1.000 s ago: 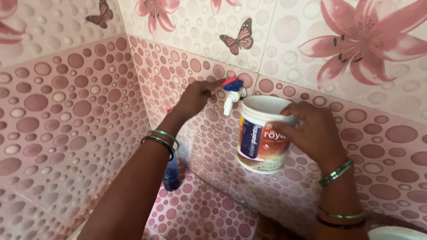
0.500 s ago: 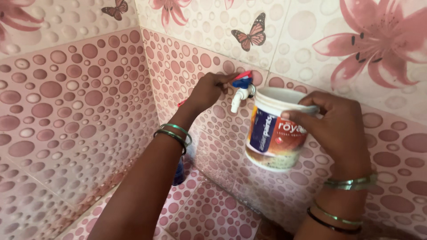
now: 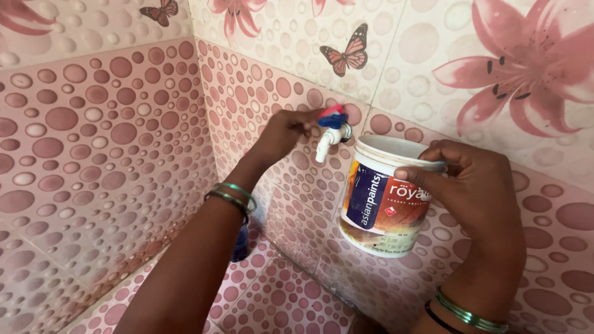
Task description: The person scrubs a wall-mounted faucet and the surrounding tiled wall using a red toothbrush. They repeatedly wet the brush under running water and continue scrubbing the fixture and adjacent tiles.
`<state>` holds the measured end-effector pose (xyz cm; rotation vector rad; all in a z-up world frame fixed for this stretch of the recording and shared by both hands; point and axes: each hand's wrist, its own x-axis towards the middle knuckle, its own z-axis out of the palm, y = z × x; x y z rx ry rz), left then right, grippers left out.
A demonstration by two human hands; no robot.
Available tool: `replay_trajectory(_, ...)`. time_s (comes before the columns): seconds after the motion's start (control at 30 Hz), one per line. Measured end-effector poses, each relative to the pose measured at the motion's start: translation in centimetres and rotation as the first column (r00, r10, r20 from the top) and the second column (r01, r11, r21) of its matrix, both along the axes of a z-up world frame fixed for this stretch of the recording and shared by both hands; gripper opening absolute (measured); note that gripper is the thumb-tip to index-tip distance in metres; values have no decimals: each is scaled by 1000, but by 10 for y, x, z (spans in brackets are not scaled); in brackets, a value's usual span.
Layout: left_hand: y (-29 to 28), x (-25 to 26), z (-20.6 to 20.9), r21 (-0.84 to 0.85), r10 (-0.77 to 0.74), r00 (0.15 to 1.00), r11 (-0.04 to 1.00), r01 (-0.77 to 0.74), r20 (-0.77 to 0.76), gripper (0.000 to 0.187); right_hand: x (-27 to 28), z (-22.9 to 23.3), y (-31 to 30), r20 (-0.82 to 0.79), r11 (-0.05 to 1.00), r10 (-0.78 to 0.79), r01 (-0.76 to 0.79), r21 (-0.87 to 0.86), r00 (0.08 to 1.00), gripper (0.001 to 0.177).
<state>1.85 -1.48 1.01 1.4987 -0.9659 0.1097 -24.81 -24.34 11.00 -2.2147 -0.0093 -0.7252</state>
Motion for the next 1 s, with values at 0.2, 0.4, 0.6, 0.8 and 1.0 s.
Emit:
replay_trajectory(0.2,12,-17,21,337,304,888,843,-419,344,62,0,1,-1,-21,999,24,-23,39,999,22)
replay_trajectory(0.4,33,-40,47,321,305,948,892,-319,95,64,3,-1,-1,-12,997,63,-63,42,998,21)
replay_trajectory(0.6,18,-86,80,443,343,670,542,-714,659,58,2,-2,-1,-32,997,77,-76,29,997,21)
replay_trajectory(0.8,13,-103,95,414,249,531,399,-818,810,44,3,-3,-3,-57,998,51,-49,43,997,20)
replay_trajectory(1.0,-12,-75,85,253,197,378,467,-847,905,29,5,-3,-3,-31,996,79,-78,35,996,20)
